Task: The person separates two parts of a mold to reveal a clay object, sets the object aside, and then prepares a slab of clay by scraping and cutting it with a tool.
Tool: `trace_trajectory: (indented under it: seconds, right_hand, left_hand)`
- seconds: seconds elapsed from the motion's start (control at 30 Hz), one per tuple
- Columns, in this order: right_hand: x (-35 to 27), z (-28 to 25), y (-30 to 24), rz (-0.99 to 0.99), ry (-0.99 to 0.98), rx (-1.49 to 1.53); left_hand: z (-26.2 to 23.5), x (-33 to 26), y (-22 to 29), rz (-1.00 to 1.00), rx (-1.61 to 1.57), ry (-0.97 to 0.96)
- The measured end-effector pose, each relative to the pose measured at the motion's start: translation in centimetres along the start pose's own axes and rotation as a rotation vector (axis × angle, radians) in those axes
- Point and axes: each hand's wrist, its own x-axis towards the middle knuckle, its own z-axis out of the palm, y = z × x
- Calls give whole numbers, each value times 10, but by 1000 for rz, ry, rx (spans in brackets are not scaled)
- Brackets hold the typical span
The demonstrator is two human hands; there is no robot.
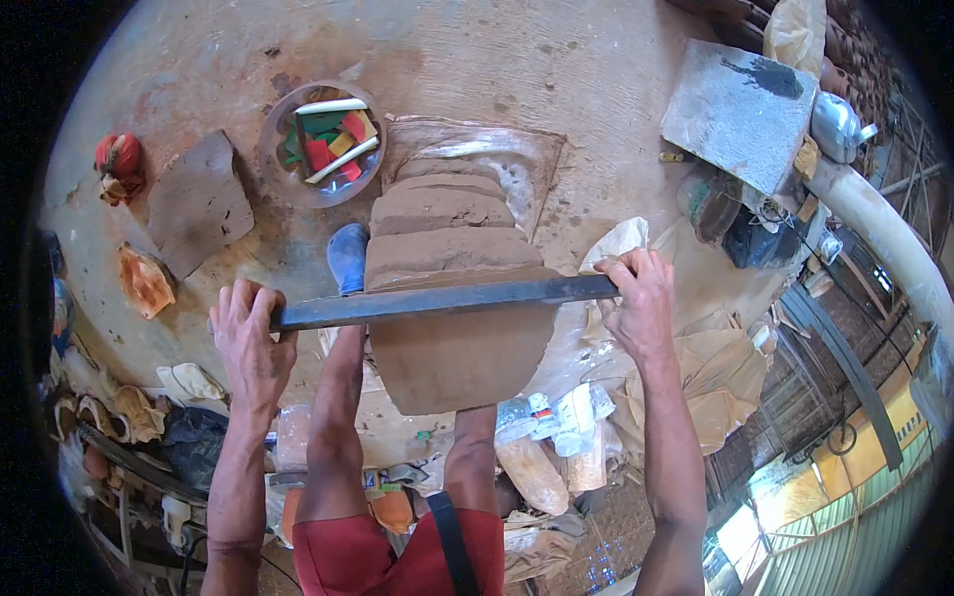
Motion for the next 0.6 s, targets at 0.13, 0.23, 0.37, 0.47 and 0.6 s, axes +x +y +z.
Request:
trace_trajectory:
  seconds: [0.13,0.23,0.37,0.47,0.6]
  right_hand:
    - [1,1,-5,21,-68,-8]
    - [3,2,-9,30,-146,20]
    - [12,1,-16,33,-213,28]
    - [13,5,-16,27,-263,33]
    - [14,4,-18,24,-282,49]
  left_hand:
    - [-1,1,-10,-2,-19,4]
    - [0,7,-19,-5,-41,-33]
    - [-2,14,-30,-20,-54,-74]
    - [-3,14,-36,-22,-58,-123]
    - [-3,11,-37,-41,-54,-153]
